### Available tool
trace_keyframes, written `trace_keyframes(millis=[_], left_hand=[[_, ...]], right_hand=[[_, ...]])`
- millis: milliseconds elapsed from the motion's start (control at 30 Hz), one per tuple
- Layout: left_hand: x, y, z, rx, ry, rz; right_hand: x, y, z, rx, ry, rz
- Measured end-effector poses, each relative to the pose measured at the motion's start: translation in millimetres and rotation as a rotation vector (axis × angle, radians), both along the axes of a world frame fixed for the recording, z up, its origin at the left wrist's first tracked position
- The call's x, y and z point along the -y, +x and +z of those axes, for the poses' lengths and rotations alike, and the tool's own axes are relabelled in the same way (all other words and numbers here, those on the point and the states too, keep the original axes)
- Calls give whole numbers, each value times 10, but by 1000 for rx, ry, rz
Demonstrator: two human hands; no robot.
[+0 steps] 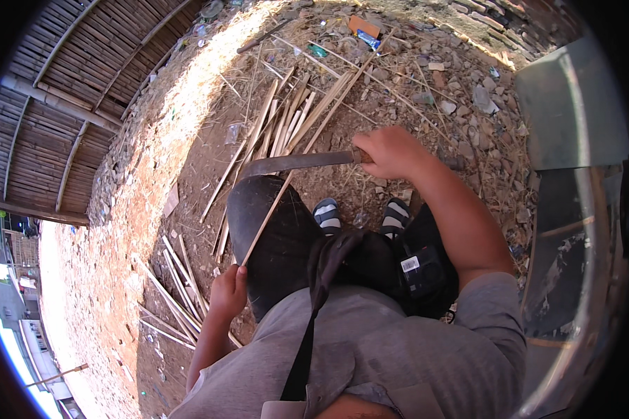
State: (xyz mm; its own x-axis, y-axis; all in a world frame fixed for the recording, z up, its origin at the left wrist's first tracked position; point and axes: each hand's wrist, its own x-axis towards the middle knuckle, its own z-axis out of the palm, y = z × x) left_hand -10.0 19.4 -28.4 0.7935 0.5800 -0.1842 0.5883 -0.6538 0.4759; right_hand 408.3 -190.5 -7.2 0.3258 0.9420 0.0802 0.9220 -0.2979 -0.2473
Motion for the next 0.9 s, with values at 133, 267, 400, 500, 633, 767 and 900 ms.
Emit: trace_keyframes(millis=[133,267,400,500,633,767,900], left_hand=[[4,16,9,3,-3,-9],[24,-8,-28,21,31,1],[25,-5,-51,20,38,-6],[18,-1,-51,26,49,-19],[-37,-14,-92,52,31,-30],[-34,2,-11,4,37,-39],[-69,-42,-90,10,64,-64]], right_hand=[[-26,-19,-6,-10,-35,-12],[-65,-61,26,-33,-40,-35],[-52,-66,15,-82,-40,-74],[-60,-53,17,-152,-63,-100],[-99,-16,-15,-216,-46,-67],[-151,-130,82,-142,-83,-41],[-162,57,-136,-271,-86,-147]])
